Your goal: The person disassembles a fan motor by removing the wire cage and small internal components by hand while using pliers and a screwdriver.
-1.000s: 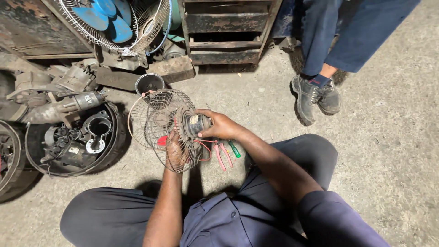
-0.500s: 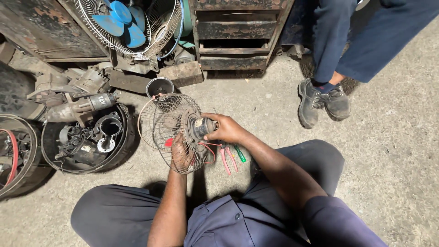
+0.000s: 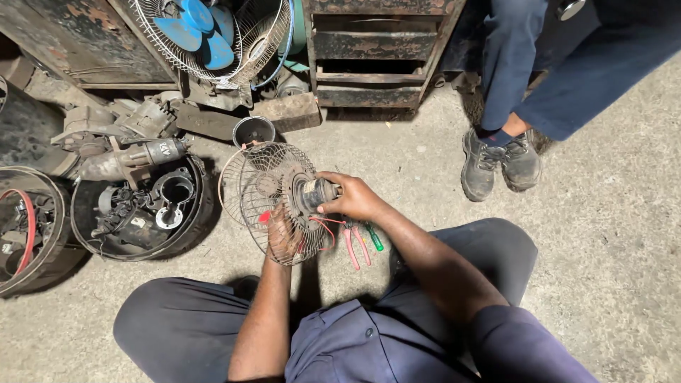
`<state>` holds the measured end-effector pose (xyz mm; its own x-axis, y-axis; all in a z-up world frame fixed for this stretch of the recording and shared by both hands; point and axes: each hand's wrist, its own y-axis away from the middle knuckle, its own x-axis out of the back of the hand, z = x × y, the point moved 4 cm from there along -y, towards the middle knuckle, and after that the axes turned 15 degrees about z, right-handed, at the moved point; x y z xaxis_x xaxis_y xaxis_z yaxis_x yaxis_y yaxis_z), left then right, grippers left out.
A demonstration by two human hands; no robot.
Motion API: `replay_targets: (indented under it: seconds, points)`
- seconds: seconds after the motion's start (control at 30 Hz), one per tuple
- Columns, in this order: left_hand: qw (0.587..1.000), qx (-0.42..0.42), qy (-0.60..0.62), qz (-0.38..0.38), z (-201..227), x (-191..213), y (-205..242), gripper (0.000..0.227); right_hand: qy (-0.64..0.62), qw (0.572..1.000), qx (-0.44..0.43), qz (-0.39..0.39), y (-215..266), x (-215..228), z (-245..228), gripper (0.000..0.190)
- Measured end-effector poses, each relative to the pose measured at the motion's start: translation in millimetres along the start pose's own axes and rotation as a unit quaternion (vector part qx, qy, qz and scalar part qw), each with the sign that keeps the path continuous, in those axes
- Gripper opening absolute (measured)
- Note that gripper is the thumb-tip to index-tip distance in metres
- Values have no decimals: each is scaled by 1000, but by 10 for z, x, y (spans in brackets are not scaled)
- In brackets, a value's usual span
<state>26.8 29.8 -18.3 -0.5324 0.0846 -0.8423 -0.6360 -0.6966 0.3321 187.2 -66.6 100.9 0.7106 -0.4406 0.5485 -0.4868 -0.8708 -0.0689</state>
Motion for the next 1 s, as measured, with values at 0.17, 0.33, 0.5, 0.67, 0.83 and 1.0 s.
replay_targets:
  seconds: [0.17,0.33,0.5,0.67,0.83,1.0]
  points:
    - [1000,-3,-6,-12,-13,-16,17,44,-12,1000,-22,-9,-8,-18,54,87]
    - [1000,17,-8,3,20,-69,53,45,0,999,-10,36,22,-61,33,86]
    - [1000,21,7,7,41,-46,35,42,1,999,-16,30,14,-87,22,87]
    - [1000,12,-10,24,26,34,-17,40,-72,995,-75,-6,28,-91,59,88]
    - [1000,4,-12,19,30,31,-16,40,-99,992,-78,-18,6,-94,80,88]
    - [999,-1,-33,24,28,139,-60,38,-276,947,-160,-27,-37,-122,279,83]
